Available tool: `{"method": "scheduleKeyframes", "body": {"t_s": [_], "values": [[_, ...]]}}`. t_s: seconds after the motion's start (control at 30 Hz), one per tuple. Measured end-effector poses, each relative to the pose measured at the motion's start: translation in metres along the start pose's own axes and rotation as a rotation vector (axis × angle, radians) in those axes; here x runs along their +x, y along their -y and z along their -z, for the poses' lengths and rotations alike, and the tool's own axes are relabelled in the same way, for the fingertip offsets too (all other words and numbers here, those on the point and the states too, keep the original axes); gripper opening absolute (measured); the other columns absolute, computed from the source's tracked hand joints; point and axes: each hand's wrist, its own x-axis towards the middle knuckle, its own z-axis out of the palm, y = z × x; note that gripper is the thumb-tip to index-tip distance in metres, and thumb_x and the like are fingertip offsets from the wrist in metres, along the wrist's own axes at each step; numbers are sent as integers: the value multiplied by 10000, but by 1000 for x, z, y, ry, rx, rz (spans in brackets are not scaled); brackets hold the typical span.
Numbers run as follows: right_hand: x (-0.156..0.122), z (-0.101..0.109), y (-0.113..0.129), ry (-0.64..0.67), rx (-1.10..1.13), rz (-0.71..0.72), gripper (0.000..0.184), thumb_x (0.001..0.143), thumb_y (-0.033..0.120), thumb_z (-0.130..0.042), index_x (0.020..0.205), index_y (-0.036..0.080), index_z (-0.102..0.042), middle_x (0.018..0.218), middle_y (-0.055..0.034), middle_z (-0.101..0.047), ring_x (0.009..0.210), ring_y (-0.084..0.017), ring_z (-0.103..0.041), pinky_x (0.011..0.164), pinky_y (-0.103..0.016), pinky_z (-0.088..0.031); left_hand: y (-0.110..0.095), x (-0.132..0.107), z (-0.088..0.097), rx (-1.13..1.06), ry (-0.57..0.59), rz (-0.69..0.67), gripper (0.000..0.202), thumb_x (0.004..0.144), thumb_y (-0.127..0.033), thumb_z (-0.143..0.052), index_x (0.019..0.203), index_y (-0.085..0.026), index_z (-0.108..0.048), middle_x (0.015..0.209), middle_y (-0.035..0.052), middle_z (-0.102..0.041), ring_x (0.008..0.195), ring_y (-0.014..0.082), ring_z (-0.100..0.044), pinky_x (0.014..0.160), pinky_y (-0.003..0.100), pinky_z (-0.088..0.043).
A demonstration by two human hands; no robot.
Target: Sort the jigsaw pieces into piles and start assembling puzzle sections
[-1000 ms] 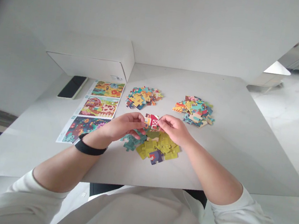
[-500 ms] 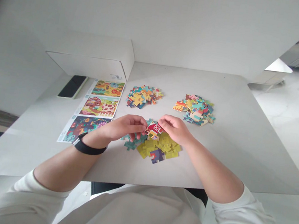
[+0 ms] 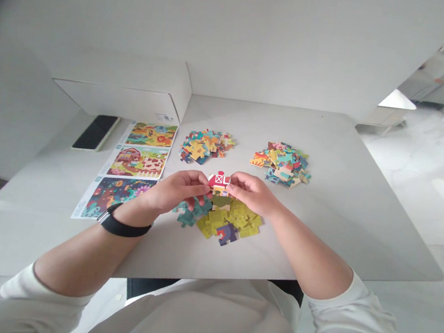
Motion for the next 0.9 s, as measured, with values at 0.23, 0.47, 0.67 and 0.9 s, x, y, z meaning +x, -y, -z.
{"method": "scheduleKeyframes", "body": {"t_s": [0.23, 0.47, 0.67, 0.9], "values": [[3, 9, -2, -23, 116, 27, 385, 943, 621, -741, 967, 241, -690, 872, -20, -722, 800, -188, -678, 733, -315, -558, 0, 0, -2, 34, -14, -5, 471, 779, -584, -894, 879, -180, -673, 879, 66, -784, 626, 135, -672, 479, 217, -522], [7, 7, -2, -44, 100, 29, 410, 878, 613, -803, 962, 231, -677, 833, -6, -711, 721, -162, -652, 698, -306, -566, -1, 0, -2, 69, 6, 10, 487, 783, -612, -883, 925, -181, -706, 902, 63, -769, 668, 149, -682, 492, 225, -546], [-1, 93, 1, -461, -161, 39, 342, 860, 545, -777, 952, 225, -695, 810, -3, -703, 713, -159, -636, 683, -290, -538, -5, -4, 1, 86, 26, 11, 478, 850, -644, -810, 957, -190, -707, 997, 82, -774, 702, 153, -692, 510, 228, -558], [-33, 195, -15, -877, -486, -426, 200, 884, 353, -752, 790, 196, -673, 615, -41, -640, 604, -164, -548, 597, -315, -460, -7, -4, 2, 98, 44, 7, 451, 854, -621, -805, 940, -192, -697, 1008, 90, -768, 731, 164, -695, 521, 231, -561]]}}
